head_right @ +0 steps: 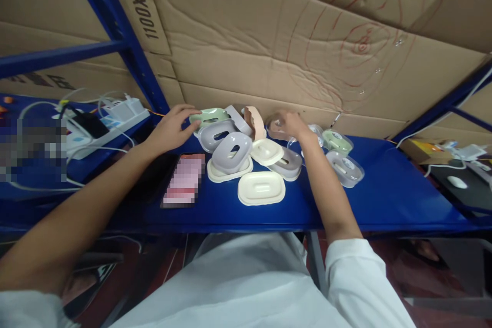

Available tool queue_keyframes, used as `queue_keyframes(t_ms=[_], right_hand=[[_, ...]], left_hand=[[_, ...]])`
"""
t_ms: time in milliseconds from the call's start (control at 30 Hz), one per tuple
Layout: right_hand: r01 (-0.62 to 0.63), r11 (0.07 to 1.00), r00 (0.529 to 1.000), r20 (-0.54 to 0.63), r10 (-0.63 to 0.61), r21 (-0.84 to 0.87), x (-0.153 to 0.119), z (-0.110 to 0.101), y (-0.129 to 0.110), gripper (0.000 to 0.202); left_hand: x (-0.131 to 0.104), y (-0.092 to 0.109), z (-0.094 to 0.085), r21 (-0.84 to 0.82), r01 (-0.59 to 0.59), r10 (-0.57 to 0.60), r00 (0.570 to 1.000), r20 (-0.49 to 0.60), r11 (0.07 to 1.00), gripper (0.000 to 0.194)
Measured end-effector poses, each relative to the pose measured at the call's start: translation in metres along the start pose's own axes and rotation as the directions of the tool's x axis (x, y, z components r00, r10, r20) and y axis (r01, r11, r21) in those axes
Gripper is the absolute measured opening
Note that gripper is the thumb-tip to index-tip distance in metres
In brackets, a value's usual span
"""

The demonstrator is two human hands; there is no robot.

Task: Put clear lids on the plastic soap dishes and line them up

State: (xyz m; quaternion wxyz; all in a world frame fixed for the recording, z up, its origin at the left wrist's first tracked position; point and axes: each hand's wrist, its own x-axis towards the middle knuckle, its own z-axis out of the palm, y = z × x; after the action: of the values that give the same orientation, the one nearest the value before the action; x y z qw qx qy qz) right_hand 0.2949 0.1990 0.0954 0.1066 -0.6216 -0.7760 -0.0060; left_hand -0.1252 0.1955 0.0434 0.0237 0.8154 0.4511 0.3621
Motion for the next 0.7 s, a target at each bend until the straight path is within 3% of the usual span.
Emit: queue_keyframes(t_ms=[100, 233, 333, 467, 600, 700], right_hand=[[-0.08, 0.996, 0.995, 0.062, 0.082, -0.038, -0.002, -0.005, 0.024, 0.073], [-0.08, 0.996, 0.987, 0.138, 0.085, -0.037, -0.006, -0.006, 0.028, 0.097], [-0.081, 0.996, 0.987, 0.14, 0.083, -0.021, -0.007, -0.014, 0.022, 0.083], [-0.126, 0.992, 0.985, 0.12, 0.125, -0.005, -0.017, -0.04, 0.015, 0.073], [-0.123, 0.992, 0.985, 0.127, 0.119, 0.023, -0.046, -0.07, 0.002, 0.069], [-0.066, 0.998, 0.994, 0.092, 0.065, 0.008, -0.077, -0.076, -0.013, 0.068]], left_hand=[[-0.002, 0.014, -0.007, 0.058, -0.027, 0.027, 1.0, 0.004, 0.998, 0.046], [-0.005, 0.024, -0.011, 0.189, -0.053, 0.043, 0.998, 0.052, 0.981, 0.047], [-0.006, 0.028, -0.011, 0.237, -0.074, 0.054, 0.994, 0.09, 0.969, 0.05], [-0.007, 0.029, -0.011, 0.251, -0.086, 0.058, 0.991, 0.118, 0.964, 0.05], [-0.008, 0.03, -0.011, 0.236, -0.114, 0.084, 0.987, 0.135, 0.965, 0.052], [-0.008, 0.034, -0.011, 0.22, -0.114, 0.079, 0.984, 0.161, 0.969, 0.053]])
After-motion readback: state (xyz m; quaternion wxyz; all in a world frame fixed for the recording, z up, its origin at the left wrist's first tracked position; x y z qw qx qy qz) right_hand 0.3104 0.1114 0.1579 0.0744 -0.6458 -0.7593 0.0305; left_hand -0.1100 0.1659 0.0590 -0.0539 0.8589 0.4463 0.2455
